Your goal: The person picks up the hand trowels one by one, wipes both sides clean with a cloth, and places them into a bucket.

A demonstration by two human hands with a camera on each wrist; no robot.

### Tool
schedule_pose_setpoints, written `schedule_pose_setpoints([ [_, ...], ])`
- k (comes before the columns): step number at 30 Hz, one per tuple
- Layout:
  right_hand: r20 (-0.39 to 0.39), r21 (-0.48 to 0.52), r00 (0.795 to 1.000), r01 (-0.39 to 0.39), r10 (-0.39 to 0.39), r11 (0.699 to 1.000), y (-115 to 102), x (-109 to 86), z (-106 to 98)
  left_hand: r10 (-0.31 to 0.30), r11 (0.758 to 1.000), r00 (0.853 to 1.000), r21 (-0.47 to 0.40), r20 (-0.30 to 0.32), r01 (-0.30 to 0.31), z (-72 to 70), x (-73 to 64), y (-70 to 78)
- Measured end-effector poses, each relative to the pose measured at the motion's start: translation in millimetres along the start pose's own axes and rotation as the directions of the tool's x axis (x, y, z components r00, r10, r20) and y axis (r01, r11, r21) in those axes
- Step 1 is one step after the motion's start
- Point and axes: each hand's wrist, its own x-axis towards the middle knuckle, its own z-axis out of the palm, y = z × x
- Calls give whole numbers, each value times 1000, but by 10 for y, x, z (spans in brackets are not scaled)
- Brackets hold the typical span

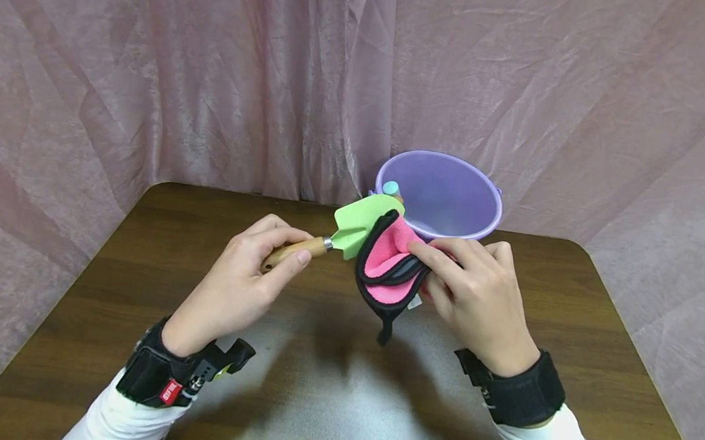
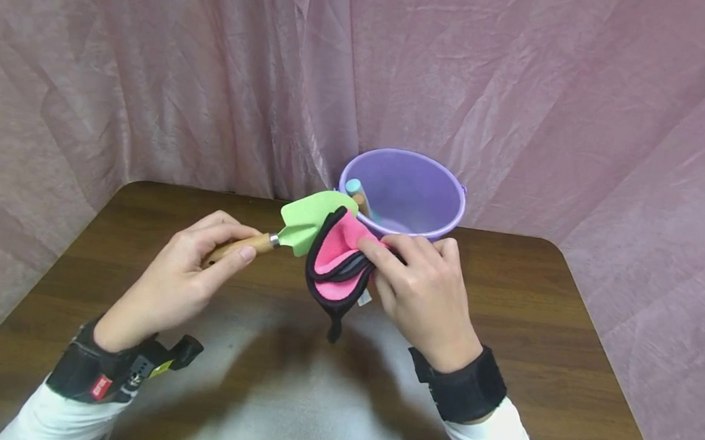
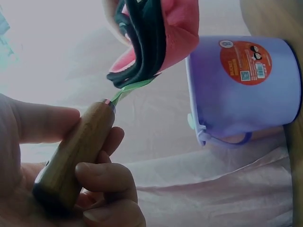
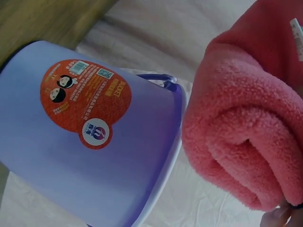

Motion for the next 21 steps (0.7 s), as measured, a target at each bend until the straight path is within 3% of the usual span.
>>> schedule_pose_setpoints([
  [12,30,-61,991,-127,129,990,56,-59,29,8,1000,999,10,-41,-7,-13,-19,11],
  [21,79,-74,982,-167,173,983,56,-78,16,12,1000,998,8,-61,-12,-13,-24,18],
])
